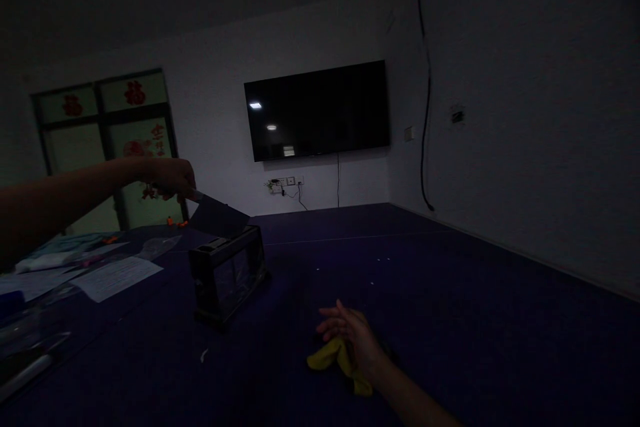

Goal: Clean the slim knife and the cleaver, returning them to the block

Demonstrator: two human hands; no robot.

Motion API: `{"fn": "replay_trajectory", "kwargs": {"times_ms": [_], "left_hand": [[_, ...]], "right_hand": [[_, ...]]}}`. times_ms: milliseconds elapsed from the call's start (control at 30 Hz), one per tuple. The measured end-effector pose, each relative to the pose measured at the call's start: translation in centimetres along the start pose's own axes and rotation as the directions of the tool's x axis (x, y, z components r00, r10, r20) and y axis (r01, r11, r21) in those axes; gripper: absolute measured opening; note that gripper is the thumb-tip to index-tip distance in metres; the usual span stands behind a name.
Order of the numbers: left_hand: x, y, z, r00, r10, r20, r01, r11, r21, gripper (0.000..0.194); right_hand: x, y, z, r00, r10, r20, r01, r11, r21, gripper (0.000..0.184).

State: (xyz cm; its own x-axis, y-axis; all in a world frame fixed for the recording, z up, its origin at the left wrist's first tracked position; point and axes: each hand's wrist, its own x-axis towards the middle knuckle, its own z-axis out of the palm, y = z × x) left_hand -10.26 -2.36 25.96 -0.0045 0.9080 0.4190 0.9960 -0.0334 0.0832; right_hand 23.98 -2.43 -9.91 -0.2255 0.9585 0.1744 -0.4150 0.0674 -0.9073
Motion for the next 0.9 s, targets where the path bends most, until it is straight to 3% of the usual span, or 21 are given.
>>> {"fn": "replay_trajectory", "kwargs": {"times_ms": [67, 133, 367, 600, 900], "left_hand": [[0.3, 0.6, 0.0, 0.985, -0.038, 0.165, 0.031, 0.998, 0.048, 0.028], [0.7, 1.2, -0.1, 0.979, -0.047, 0.198, 0.034, 0.997, 0.066, 0.025], [2.2, 2.4, 1.1, 0.998, 0.026, -0.050, -0.022, 0.997, 0.068, 0.049], [4.7, 3.0, 3.2, 0.956, 0.127, -0.265, -0.095, 0.987, 0.129, 0.047], [6.9, 3.5, 3.5, 0.940, 0.257, -0.223, -0.220, 0.959, 0.180, 0.032]], "right_hand": [[0.1, 0.1, -0.1, 1.000, -0.001, 0.005, 0.001, 1.000, 0.002, 0.062], [0.1, 0.3, -0.1, 1.000, 0.001, 0.011, -0.001, 1.000, 0.010, 0.061], [0.1, 0.3, 0.0, 1.000, -0.008, 0.015, 0.008, 1.000, 0.026, 0.062], [0.4, 0.3, -0.2, 0.999, -0.031, 0.039, 0.031, 0.999, 0.015, 0.066], [0.6, 0.3, -0.3, 0.999, -0.035, 0.029, 0.034, 0.999, 0.029, 0.069]]}}
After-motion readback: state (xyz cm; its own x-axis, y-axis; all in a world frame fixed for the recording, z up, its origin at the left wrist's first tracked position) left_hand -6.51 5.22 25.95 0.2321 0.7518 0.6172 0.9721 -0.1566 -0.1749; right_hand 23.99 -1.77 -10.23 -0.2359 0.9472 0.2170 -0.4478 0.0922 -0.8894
